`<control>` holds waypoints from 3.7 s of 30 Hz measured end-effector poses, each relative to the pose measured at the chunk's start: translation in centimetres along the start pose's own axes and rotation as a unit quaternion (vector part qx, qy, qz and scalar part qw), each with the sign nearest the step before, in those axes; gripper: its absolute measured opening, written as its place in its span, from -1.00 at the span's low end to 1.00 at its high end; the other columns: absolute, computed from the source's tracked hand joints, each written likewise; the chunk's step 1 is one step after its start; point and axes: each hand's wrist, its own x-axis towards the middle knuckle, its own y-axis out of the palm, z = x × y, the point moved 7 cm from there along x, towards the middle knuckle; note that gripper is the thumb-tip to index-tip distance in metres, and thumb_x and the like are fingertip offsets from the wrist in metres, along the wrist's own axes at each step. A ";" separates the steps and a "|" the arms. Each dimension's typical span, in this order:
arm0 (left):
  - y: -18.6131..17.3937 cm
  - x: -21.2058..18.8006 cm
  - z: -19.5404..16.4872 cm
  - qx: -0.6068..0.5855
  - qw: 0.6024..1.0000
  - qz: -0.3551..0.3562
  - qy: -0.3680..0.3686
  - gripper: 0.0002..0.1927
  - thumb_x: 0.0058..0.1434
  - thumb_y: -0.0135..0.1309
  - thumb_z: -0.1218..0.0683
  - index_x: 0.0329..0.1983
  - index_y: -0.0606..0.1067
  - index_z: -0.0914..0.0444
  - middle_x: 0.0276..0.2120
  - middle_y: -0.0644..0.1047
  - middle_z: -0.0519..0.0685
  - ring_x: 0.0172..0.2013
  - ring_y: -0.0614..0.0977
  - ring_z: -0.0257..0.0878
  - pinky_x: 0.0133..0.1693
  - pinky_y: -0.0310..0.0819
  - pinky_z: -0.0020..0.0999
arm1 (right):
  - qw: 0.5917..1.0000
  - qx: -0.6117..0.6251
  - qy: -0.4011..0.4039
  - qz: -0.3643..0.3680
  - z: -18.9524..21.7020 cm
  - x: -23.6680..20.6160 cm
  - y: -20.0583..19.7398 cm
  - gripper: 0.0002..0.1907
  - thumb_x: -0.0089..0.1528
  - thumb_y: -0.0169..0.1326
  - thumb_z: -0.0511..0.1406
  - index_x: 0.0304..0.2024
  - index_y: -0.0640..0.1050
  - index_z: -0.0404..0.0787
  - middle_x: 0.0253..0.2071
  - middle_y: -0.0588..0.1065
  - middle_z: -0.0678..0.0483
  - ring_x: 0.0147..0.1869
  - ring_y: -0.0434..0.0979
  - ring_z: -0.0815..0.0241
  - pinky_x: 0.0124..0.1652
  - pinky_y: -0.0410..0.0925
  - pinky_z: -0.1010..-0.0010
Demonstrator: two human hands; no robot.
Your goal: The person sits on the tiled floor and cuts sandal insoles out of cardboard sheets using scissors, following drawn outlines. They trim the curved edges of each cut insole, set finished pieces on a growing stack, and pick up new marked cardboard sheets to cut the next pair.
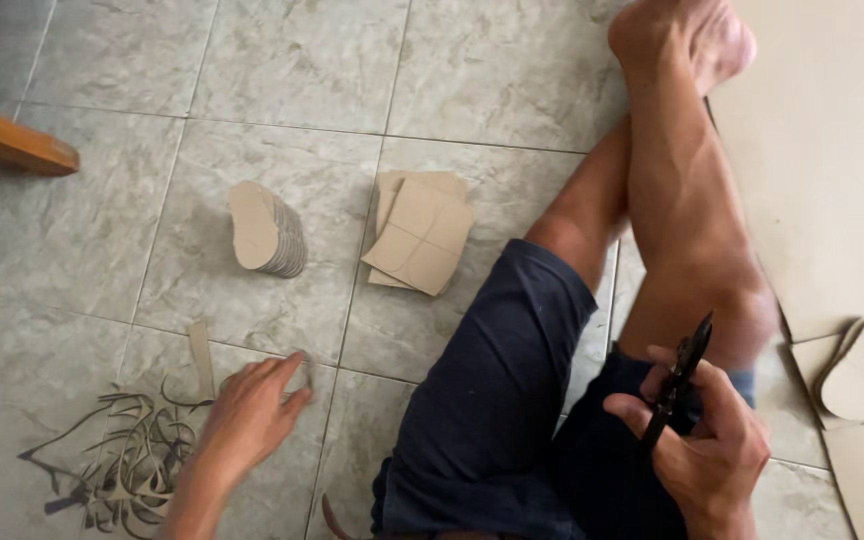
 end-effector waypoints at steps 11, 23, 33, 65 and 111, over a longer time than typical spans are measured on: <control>-0.6 11.4 -9.0 -0.183 0.948 -0.244 0.096 -0.41 0.26 0.14 0.00 0.29 0.37 0.33 0.11 0.49 0.22 0.10 0.48 0.18 0.11 0.36 -0.05 | 0.996 -0.029 0.019 0.077 -2.2 0.0 0.6 -0.58 -0.04 0.41 -0.23 -0.18 0.67 -0.30 -0.50 0.60 0.12 -0.43 0.58 0.41 -0.32 0.44 0.53; -0.4 16.3 -8.2 -0.169 0.974 -0.148 -0.021 -0.38 0.14 0.28 -0.06 0.19 0.45 0.33 -0.08 0.56 0.16 -0.14 0.60 0.07 -0.10 0.47 -0.09 | 0.993 0.009 0.073 0.090 -5.1 1.2 2.3 -0.58 -0.04 0.42 -0.22 -0.20 0.67 -0.30 -0.53 0.59 0.11 -0.44 0.57 0.36 -0.33 0.44 0.52; 1.7 15.2 -13.2 -0.831 0.552 -0.065 0.020 -0.90 0.26 0.20 0.24 -0.30 0.49 0.29 -0.38 0.57 0.00 -0.40 0.61 -0.22 -0.33 0.53 -0.31 | 0.942 0.169 0.212 0.198 -8.0 -0.5 3.8 -0.61 0.04 0.33 -0.15 -0.23 0.71 -0.33 -0.62 0.57 0.09 -0.60 0.56 0.35 -0.53 0.40 0.51; -1.0 7.1 -27.2 -0.602 0.731 0.278 0.162 -0.69 0.34 0.11 -0.01 -0.22 0.63 0.36 -0.53 0.61 -0.05 -0.58 0.54 -0.41 -0.57 0.36 -0.50 | 0.926 0.241 0.179 0.230 -3.3 -4.1 4.4 -0.03 0.03 0.05 0.43 -0.08 0.56 -0.31 -0.34 0.40 0.19 -0.27 0.32 0.34 -0.31 0.23 0.50; 2.6 4.7 -26.5 -0.664 0.693 0.259 0.108 -0.72 0.38 0.08 0.04 -0.21 0.61 0.39 -0.47 0.63 -0.06 -0.51 0.61 -0.43 -0.55 0.50 -0.51 | 0.967 0.145 0.165 0.130 -4.1 -6.4 4.3 -0.75 0.05 0.37 -0.22 -0.40 0.67 -0.30 -0.71 0.48 0.17 -0.65 0.43 0.46 -0.59 0.26 0.54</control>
